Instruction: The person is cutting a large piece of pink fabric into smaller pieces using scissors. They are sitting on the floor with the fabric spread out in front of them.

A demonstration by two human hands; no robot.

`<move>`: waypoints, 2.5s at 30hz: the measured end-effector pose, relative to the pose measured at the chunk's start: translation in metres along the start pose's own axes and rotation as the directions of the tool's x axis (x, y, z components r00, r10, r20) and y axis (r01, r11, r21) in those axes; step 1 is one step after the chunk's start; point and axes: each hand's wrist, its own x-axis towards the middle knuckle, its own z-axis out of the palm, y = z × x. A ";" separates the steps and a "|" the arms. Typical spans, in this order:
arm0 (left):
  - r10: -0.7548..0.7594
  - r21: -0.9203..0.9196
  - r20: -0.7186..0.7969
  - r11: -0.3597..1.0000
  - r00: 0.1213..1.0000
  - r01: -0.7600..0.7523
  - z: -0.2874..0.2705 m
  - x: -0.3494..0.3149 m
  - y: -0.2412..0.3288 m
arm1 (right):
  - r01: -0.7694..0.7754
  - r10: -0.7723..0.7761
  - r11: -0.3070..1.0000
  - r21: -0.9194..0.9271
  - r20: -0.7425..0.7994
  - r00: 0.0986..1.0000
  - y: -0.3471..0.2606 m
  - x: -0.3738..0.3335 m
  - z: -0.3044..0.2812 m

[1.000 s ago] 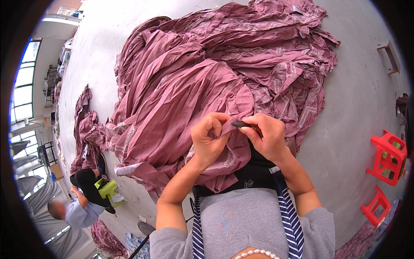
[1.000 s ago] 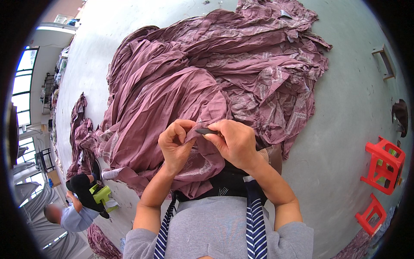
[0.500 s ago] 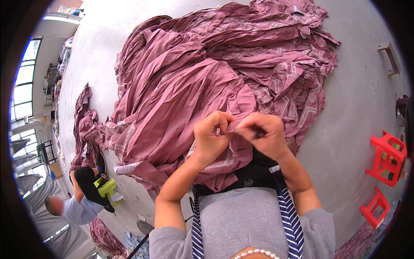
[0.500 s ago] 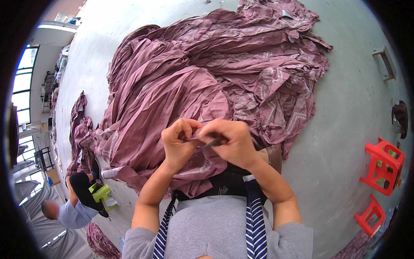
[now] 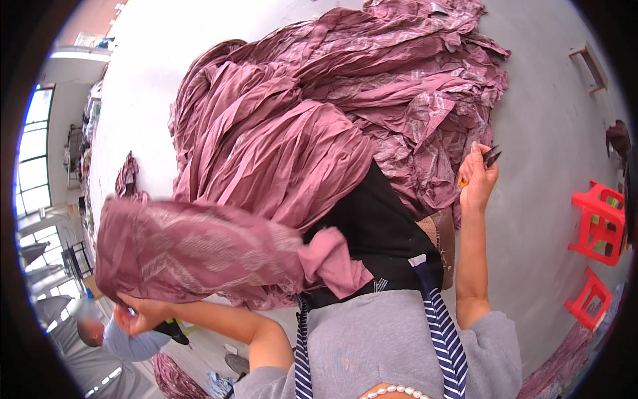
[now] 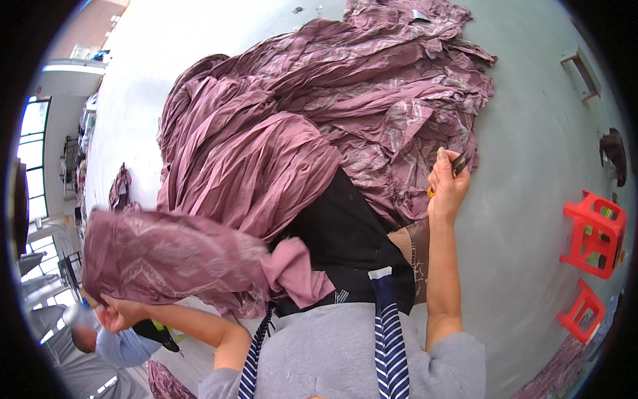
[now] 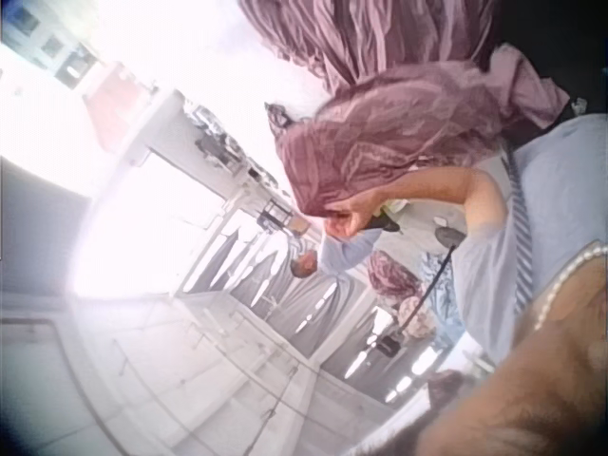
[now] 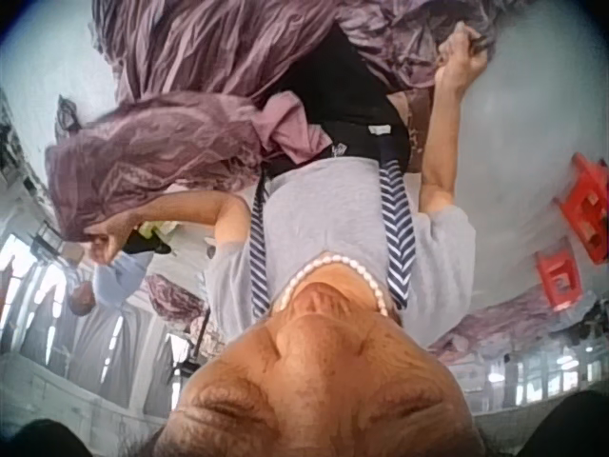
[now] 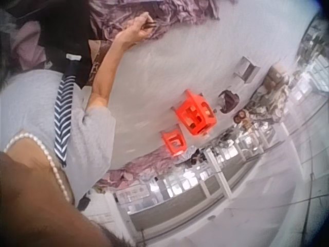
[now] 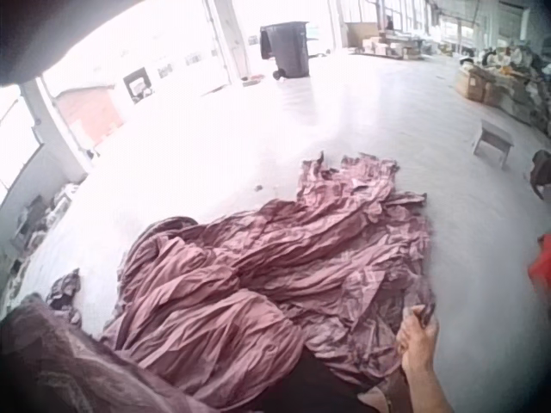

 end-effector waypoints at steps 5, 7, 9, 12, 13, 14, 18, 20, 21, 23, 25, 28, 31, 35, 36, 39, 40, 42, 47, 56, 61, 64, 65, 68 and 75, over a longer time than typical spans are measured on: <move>0.299 -0.318 0.785 0.946 0.543 -0.061 -0.007 -0.112 0.125 | -0.145 0.147 0.988 -0.049 0.030 0.989 0.046 0.007 -0.001; 0.553 -0.548 0.831 0.833 -0.061 0.072 -0.023 -0.149 0.192 | -0.186 0.193 0.979 -0.082 0.087 0.977 0.062 0.006 0.001; 0.540 -0.571 0.764 0.821 -0.353 0.019 -0.041 -0.179 0.207 | -0.230 0.246 0.961 -0.154 0.095 0.965 0.070 -0.002 0.002; 0.359 -0.390 0.870 0.921 -0.338 -0.027 -0.019 -0.193 0.176 | -0.243 0.263 0.952 -0.185 0.093 0.960 0.078 -0.012 -0.012; 0.439 -0.457 0.878 0.887 -0.192 -0.059 -0.008 -0.189 0.168 | -0.242 0.262 0.950 -0.198 0.083 0.961 0.081 -0.014 -0.016; 0.457 -0.460 0.887 0.886 -0.068 -0.052 0.005 -0.185 0.155 | -0.244 0.265 0.946 -0.213 0.076 0.961 0.085 -0.016 -0.020; 0.490 -0.479 0.865 0.870 0.110 -0.113 0.045 -0.134 0.078 | -0.205 0.242 0.945 -0.253 0.121 0.963 0.108 -0.008 -0.014; 0.468 -0.376 0.859 0.853 0.210 -0.361 0.059 -0.088 0.021 | -0.101 0.152 0.939 -0.329 0.134 0.979 0.125 0.004 -0.016; 0.343 -0.227 0.914 0.874 0.215 -0.429 0.058 -0.063 0.008 | -0.105 0.157 0.933 -0.343 0.126 0.980 0.129 0.008 -0.017; 0.447 -0.211 0.871 0.713 0.202 -0.669 0.051 -0.037 -0.073 | -0.126 0.189 0.908 -0.401 0.122 0.974 0.129 0.015 -0.014; 0.250 -0.082 0.944 0.811 0.216 -0.579 0.034 -0.047 -0.141 | -0.171 0.234 0.894 -0.414 0.106 0.966 0.124 0.020 -0.013; -0.150 0.183 0.981 0.928 0.125 -0.323 0.016 -0.117 -0.198 | -0.211 0.284 0.824 -0.526 0.060 0.957 0.129 0.033 -0.016; -0.112 0.118 0.991 0.990 0.071 -0.078 0.004 -0.132 -0.255 | -0.104 0.262 0.814 -0.571 0.201 0.944 0.141 0.039 0.011; -0.092 0.103 0.993 0.979 -0.075 0.175 0.022 -0.105 -0.096 | -0.065 0.279 0.810 -0.583 0.285 0.917 0.135 0.050 0.043; -0.084 0.067 0.995 0.965 0.058 0.253 0.020 -0.094 -0.021 | -0.094 0.304 0.819 -0.566 0.289 0.908 0.141 0.050 0.050; 0.113 -0.107 0.993 0.977 0.026 -0.184 -0.016 -0.115 0.083 | -0.145 0.340 0.823 -0.549 0.271 0.901 0.148 0.048 0.072; 0.082 -0.108 0.991 0.953 -0.102 -0.282 -0.019 -0.133 0.096 | -0.148 0.339 0.818 -0.555 0.258 0.905 0.147 0.049 0.076; 0.218 -0.205 0.976 0.903 -0.010 -0.378 0.006 -0.170 0.060 | -0.123 0.313 0.826 -0.550 0.267 0.911 0.158 0.051 0.078; 0.118 0.178 0.973 0.154 0.197 -0.972 0.097 -0.258 -0.129 | -0.084 0.302 0.832 -0.548 0.320 0.898 0.142 0.066 0.091; 0.115 0.212 0.971 -0.009 0.209 -0.977 0.191 -0.287 -0.256 | 0.383 0.013 0.432 -0.816 0.431 0.902 0.166 0.183 0.104; 0.045 0.124 0.991 0.048 0.127 -0.991 0.196 -0.292 -0.230 | 0.668 -0.038 0.051 -0.742 0.667 0.744 0.206 0.266 0.132; -0.047 0.088 0.995 0.041 0.086 -0.995 0.186 -0.280 -0.230 | 0.799 0.120 0.009 -0.601 0.794 0.596 0.214 0.277 0.182; -0.003 0.099 0.995 0.036 0.099 -0.994 0.188 -0.279 -0.233 | 0.845 0.130 0.040 -0.533 0.842 0.524 0.221 0.282 0.188; 0.058 0.099 0.993 0.046 0.102 -0.994 0.196 -0.283 -0.235 | 0.801 0.442 -0.009 -0.599 0.716 0.540 0.239 0.303 0.176; -0.004 0.092 0.996 0.126 0.092 -0.988 0.191 -0.279 -0.225 | 0.702 0.560 0.147 -0.697 0.643 0.521 0.194 0.169 0.052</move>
